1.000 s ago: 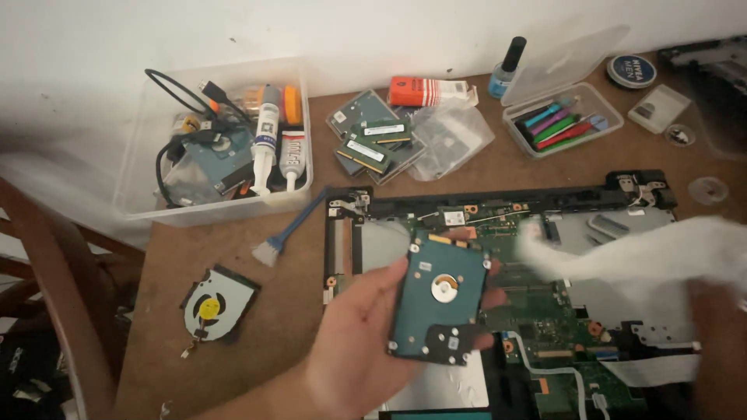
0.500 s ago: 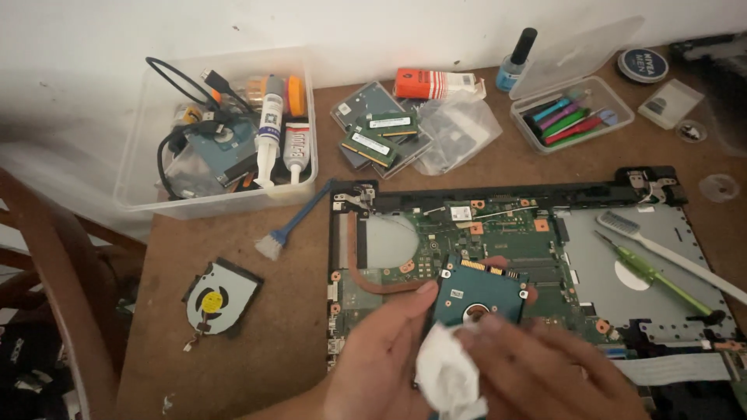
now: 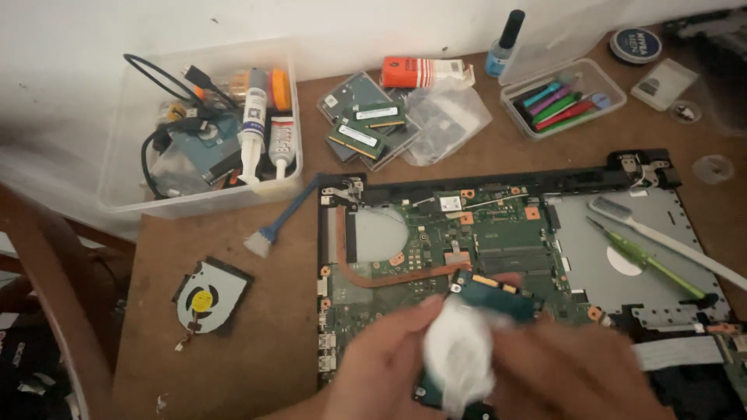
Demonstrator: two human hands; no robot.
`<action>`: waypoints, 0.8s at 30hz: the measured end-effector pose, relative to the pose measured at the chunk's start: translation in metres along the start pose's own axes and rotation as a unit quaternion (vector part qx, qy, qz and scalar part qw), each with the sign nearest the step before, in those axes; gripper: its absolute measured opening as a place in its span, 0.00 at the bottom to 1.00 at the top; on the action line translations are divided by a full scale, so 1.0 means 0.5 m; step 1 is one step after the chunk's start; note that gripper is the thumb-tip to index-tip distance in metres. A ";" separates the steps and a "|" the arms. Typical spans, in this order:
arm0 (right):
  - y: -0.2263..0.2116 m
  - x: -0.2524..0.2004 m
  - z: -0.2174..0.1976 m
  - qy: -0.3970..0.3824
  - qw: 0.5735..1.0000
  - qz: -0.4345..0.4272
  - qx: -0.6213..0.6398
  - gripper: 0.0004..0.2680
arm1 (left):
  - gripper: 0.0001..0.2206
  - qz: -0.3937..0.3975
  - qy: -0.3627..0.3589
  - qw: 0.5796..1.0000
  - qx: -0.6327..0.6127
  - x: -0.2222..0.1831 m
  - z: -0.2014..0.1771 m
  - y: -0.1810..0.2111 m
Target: Repairing a laptop by cleaning the hard drive and reassembling internal components and connectors
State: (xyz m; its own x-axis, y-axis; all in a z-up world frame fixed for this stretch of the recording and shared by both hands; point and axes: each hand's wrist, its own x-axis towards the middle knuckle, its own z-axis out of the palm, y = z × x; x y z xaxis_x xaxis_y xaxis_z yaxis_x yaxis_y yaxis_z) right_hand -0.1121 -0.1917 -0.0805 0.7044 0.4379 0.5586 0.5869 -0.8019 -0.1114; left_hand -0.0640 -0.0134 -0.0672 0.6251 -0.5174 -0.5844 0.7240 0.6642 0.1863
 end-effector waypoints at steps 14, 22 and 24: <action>-0.016 0.008 -0.031 -0.030 0.989 0.141 -0.022 0.13 | 0.27 -0.113 0.006 0.989 0.091 -0.005 -0.023 0.029; 0.112 -0.016 -0.043 -0.138 0.987 0.080 -0.021 0.19 | 0.28 -0.096 -0.078 0.992 0.006 -0.005 -0.016 0.030; 0.108 0.003 -0.049 -0.228 0.964 0.131 0.046 0.25 | 0.28 -0.126 -0.067 0.990 -0.010 0.003 -0.027 0.024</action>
State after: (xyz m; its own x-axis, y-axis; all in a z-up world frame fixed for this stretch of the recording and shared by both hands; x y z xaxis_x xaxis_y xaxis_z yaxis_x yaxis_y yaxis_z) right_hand -0.0893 -0.2446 -0.0655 0.9235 0.3743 0.0841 0.3823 -0.8795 -0.2834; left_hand -0.0582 0.0012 -0.0765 0.4591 -0.7337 -0.5009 0.8569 0.5145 0.0318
